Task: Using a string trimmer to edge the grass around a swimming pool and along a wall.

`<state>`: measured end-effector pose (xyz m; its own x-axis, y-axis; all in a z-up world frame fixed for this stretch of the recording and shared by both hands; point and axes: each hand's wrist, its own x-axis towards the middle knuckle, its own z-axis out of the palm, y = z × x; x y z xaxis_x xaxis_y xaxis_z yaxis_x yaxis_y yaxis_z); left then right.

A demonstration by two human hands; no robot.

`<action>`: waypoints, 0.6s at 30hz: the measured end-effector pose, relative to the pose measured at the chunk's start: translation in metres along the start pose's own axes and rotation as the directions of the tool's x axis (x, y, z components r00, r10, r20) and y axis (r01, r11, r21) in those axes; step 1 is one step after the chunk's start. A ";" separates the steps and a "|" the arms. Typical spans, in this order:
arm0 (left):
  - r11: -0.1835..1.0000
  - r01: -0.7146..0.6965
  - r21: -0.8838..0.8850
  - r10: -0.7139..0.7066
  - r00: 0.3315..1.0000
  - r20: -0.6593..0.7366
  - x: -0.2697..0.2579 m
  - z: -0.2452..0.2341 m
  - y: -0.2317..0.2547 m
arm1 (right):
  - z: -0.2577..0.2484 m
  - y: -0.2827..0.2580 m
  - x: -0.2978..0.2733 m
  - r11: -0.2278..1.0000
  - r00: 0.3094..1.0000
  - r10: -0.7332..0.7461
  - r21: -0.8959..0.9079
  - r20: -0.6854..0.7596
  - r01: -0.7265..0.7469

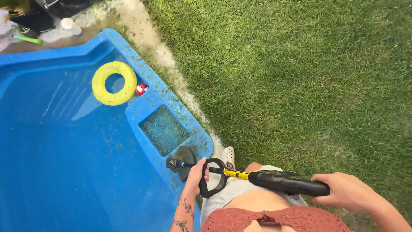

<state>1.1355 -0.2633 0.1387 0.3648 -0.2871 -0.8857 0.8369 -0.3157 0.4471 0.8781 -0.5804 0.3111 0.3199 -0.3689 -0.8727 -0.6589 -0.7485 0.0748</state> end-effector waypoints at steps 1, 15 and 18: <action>1.000 0.016 0.007 -0.016 1.000 -0.001 0.014 0.000 0.014 | -0.015 -0.008 0.004 1.000 1.000 0.003 0.006 0.016 -0.003; 0.986 -0.058 0.159 0.067 0.996 -0.058 0.112 0.049 0.196 | -0.175 -0.027 0.117 0.990 0.998 0.027 0.138 0.059 -0.035; 0.982 -0.050 0.180 0.064 0.995 -0.074 0.144 0.076 0.248 | -0.232 -0.023 0.152 0.987 0.996 0.058 0.149 0.062 -0.067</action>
<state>1.3647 -0.4521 0.1316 0.4469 -0.2395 -0.8619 0.7303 -0.4587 0.5061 1.1000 -0.7469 0.2888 0.2385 -0.3767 -0.8951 -0.7727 -0.6319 0.0601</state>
